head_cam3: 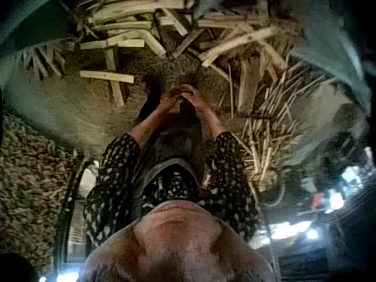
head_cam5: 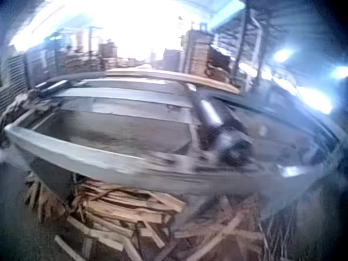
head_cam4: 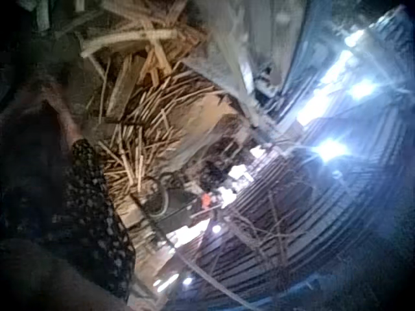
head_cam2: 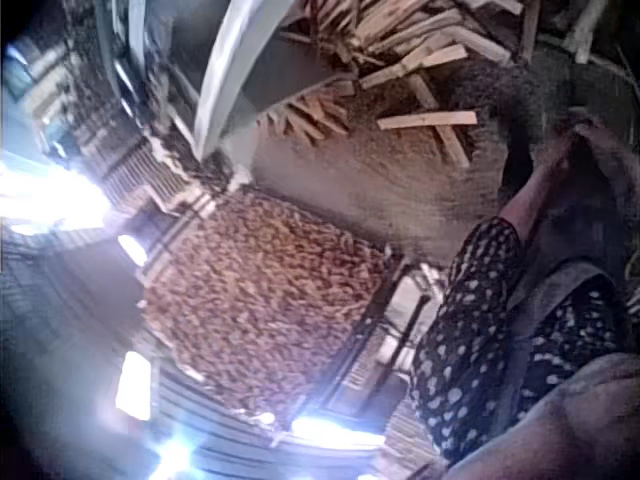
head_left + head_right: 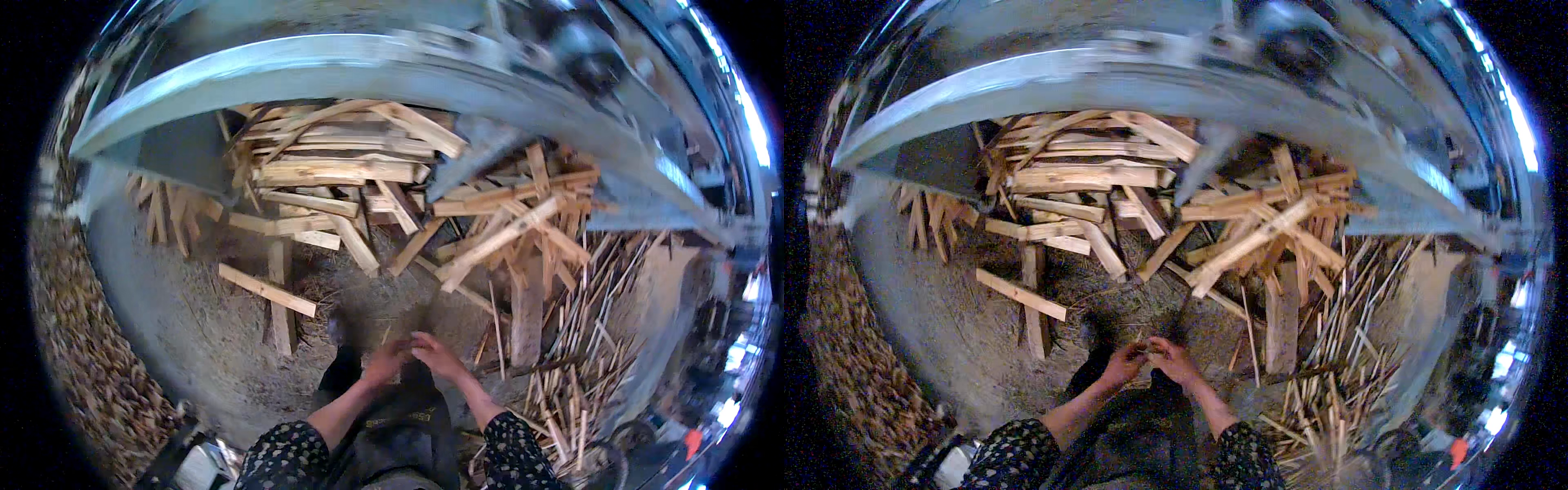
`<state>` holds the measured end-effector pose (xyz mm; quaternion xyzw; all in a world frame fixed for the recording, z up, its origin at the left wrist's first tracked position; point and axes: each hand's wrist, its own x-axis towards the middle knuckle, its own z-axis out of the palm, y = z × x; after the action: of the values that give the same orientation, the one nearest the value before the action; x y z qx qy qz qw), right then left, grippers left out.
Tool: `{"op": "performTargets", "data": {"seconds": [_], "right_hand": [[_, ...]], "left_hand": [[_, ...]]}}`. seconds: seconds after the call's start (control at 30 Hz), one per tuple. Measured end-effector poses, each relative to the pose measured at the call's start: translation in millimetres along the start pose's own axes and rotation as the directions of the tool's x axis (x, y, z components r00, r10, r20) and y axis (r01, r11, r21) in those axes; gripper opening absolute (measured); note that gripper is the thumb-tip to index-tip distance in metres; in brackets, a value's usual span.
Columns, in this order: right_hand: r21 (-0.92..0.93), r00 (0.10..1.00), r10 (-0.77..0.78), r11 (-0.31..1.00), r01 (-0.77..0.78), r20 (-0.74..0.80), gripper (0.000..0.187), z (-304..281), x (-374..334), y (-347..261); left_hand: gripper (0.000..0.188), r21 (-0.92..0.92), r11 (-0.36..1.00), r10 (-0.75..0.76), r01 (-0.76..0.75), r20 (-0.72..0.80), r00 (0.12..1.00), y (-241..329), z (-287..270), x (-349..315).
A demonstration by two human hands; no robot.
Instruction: The person sorts through a large pile of wooden planks and scraps on the floor, picking up pieces by hand and stacking them into neat piles. The person then carries the stacked wood to a large storage rack and places it on top of other wood.
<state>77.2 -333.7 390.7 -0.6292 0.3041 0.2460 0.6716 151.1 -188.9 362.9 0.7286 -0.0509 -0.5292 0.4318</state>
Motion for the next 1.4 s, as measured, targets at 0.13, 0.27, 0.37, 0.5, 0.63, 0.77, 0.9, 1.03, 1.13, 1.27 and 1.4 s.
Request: {"op": "performTargets", "data": {"seconds": [0.13, 0.27, 0.37, 0.5, 0.63, 0.77, 0.9, 1.03, 1.13, 1.27, 1.4], "right_hand": [[-0.183, 0.999, -0.024, 0.983, 0.03, 0.036, 0.043, 16.5, 47.3, 20.7], [-0.101, 0.984, 0.13, 0.985, -0.142, -0.119, 0.041, 6.0, 58.9, -60.9], [-0.399, 0.974, -0.201, 0.906, 0.142, -0.108, 0.036, 1.3, 125.5, -141.4], [-0.959, 0.719, -0.686, 0.114, 0.259, 0.113, 0.052, -5.9, 230.2, -284.6], [-0.965, 0.798, -0.571, -0.257, 0.053, 0.195, 0.069, -34.9, 279.4, -378.3], [-0.853, 0.806, -0.464, -0.514, 0.093, 0.368, 0.058, -35.8, 356.1, -366.3], [-0.842, 0.86, -0.438, -0.539, -0.017, 0.262, 0.033, -35.6, 382.2, -371.3], [-0.949, 0.976, -0.142, -0.294, 0.116, 0.163, 0.031, -2.5, 363.8, -353.2], [-0.918, 0.969, -0.009, 0.318, 0.238, 0.248, 0.025, 33.5, 319.2, -305.2], [-0.821, 0.965, 0.008, 0.528, 0.218, 0.261, 0.029, 39.8, 217.0, -224.6], [-0.946, 0.915, 0.397, 0.319, -0.068, 0.068, 0.045, -108.2, 15.0, -128.8]], "left_hand": [[0.032, -0.347, 0.937, -0.087, 0.03, -0.15, 0.985, -19.6, -73.7, -24.5], [0.033, -0.423, 0.904, -0.192, 0.061, -0.275, 0.942, -33.2, -121.1, -29.5], [0.027, -0.689, 0.718, -0.225, -0.095, -0.359, 0.906, -76.7, -144.7, -13.1], [0.026, -0.788, 0.607, -0.348, -0.101, -0.379, 0.858, -74.9, -167.5, 6.5], [0.025, -0.861, 0.468, -0.356, -0.2, -0.39, 0.849, -46.2, -150.8, 39.6], [0.023, -0.92, 0.38, -0.466, -0.092, -0.276, 0.841, -60.3, -109.3, 50.2], [0.02, -0.911, 0.356, -0.376, -0.208, -0.343, 0.861, -73.0, -58.5, 60.6], [0.024, -0.967, 0.235, -0.491, -0.101, -0.208, 0.846, -43.8, -65.1, 47.6], [0.026, -0.939, 0.33, -0.422, -0.099, -0.241, 0.874, -24.7, -83.6, 40.8], [0.025, -0.947, 0.287, -0.434, -0.143, -0.262, 0.862, -12.9, -101.7, 34.2], [0.024, -0.948, 0.301, -0.39, -0.102, -0.22, 0.894, -21.0, -102.1, 15.3]]}}
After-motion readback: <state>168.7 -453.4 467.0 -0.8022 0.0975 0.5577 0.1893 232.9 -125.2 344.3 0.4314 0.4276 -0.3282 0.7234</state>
